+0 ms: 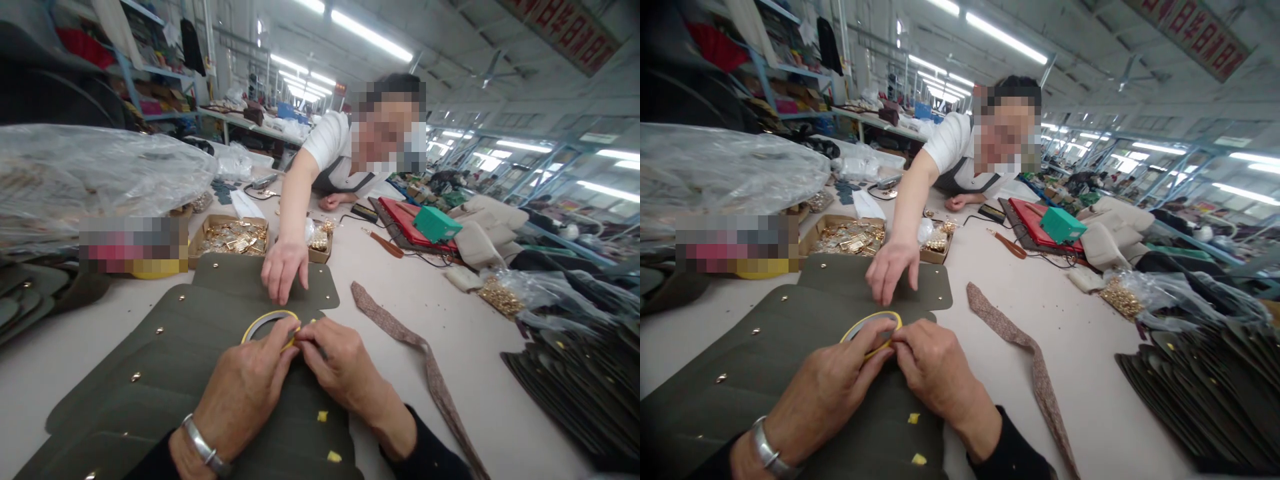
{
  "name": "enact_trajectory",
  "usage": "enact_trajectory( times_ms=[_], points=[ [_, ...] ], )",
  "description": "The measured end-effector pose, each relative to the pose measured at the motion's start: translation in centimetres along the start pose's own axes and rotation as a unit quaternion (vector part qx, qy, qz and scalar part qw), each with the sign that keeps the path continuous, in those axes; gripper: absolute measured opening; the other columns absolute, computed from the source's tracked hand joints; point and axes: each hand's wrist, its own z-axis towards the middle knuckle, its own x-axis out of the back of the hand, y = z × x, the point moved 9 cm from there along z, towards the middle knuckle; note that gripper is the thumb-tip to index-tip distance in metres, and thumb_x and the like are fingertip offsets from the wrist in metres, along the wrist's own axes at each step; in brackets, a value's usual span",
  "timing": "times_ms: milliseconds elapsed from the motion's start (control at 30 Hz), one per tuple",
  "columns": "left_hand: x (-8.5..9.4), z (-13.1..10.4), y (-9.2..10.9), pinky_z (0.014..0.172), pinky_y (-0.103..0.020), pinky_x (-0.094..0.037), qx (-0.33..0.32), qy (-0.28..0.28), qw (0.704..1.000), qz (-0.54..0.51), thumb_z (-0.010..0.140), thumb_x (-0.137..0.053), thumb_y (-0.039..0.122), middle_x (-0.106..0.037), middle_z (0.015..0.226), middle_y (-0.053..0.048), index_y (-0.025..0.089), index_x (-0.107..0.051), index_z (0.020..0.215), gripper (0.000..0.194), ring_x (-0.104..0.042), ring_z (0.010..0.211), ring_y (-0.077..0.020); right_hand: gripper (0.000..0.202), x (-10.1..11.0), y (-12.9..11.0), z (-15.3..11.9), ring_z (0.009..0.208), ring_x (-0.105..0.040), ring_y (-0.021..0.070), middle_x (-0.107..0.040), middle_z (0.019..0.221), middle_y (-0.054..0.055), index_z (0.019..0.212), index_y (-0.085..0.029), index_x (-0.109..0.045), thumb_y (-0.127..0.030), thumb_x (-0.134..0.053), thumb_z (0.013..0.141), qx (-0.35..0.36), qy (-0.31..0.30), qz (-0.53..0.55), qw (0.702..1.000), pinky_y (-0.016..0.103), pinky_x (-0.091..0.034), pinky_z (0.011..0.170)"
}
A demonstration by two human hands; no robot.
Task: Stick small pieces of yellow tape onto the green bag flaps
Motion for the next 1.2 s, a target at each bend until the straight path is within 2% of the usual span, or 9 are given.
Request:
enact_trajectory(
  times_ms=[167, 267, 500, 800, 1000, 1200],
  points=[
    [-0.5, -1.0, 1.2, 0.051, -0.026, -0.046, -0.026, -0.018, 0.999, -0.015, 0.096, -0.036, 0.023, -0.073, 0.078, 0.0, 0.024, -0.044, 0.121, 0.026, -0.069, 0.061, -0.0172, 0.018, -0.3, -0.3, -2.2, 0.073, -0.061, 0.0173, -0.066, 0.08, 0.005, 0.096, -0.021, -0.063, -0.014, -0.047, 0.092, -0.026, -0.004, 0.037, 0.999, 0.028, -0.049, 0.068],
    [-0.6, -1.0, 1.7, 0.054, -0.026, -0.048, -0.035, -0.016, 0.999, -0.017, 0.096, -0.037, 0.024, -0.073, 0.08, 0.0, 0.024, -0.044, 0.12, 0.025, -0.069, 0.063, -0.0173, 0.018, 0.3, 0.0, -2.8, 0.07, -0.061, 0.0163, -0.066, 0.078, 0.004, 0.095, -0.021, -0.064, -0.012, -0.049, 0.089, -0.051, 0.016, 0.055, 0.997, 0.027, -0.048, 0.065],
    [-0.5, -0.9, 2.0, 0.051, -0.027, -0.049, -0.051, -0.005, 0.999, -0.003, 0.097, -0.036, 0.026, -0.072, 0.076, 0.0, 0.023, -0.043, 0.121, 0.025, -0.068, 0.059, -0.0176, 0.016, 0.4, 0.4, -2.9, 0.065, -0.06, 0.0145, -0.065, 0.073, 0.003, 0.089, -0.02, -0.066, -0.011, -0.053, 0.086, -0.058, 0.037, 0.062, 0.996, 0.024, -0.046, 0.062],
    [-0.3, -0.9, 2.1, 0.052, -0.025, -0.051, -0.062, 0.005, 0.998, 0.02, 0.099, -0.032, 0.032, -0.075, 0.09, -0.004, 0.022, -0.045, 0.118, 0.025, -0.07, 0.062, -0.0163, 0.013, 0.3, 0.9, -2.8, 0.068, -0.06, 0.0136, -0.067, 0.076, 0.003, 0.091, -0.018, -0.068, -0.014, -0.057, 0.087, -0.089, 0.039, 0.067, 0.993, 0.023, -0.046, 0.066],
    [0.3, -0.5, 2.4, 0.05, -0.023, -0.051, -0.074, 0.03, 0.997, 0.022, 0.1, -0.028, 0.033, -0.075, 0.093, -0.004, 0.022, -0.047, 0.113, 0.026, -0.071, 0.062, -0.0153, 0.013, 0.2, 1.2, -2.7, 0.063, -0.058, 0.0123, -0.064, 0.069, 0.002, 0.082, -0.016, -0.068, -0.011, -0.056, 0.084, -0.118, 0.021, 0.074, 0.99, 0.022, -0.043, 0.061],
    [0.5, -0.6, 2.5, 0.052, -0.023, -0.051, -0.078, 0.041, 0.996, 0.012, 0.1, -0.031, 0.032, -0.075, 0.093, -0.004, 0.021, -0.049, 0.114, 0.026, -0.071, 0.064, -0.0154, 0.014, 0.3, 0.7, -2.7, 0.065, -0.057, 0.0136, -0.063, 0.071, 0.004, 0.081, -0.014, -0.064, -0.011, -0.051, 0.084, -0.065, 0.04, 0.062, 0.995, 0.023, -0.044, 0.063]
  ],
)
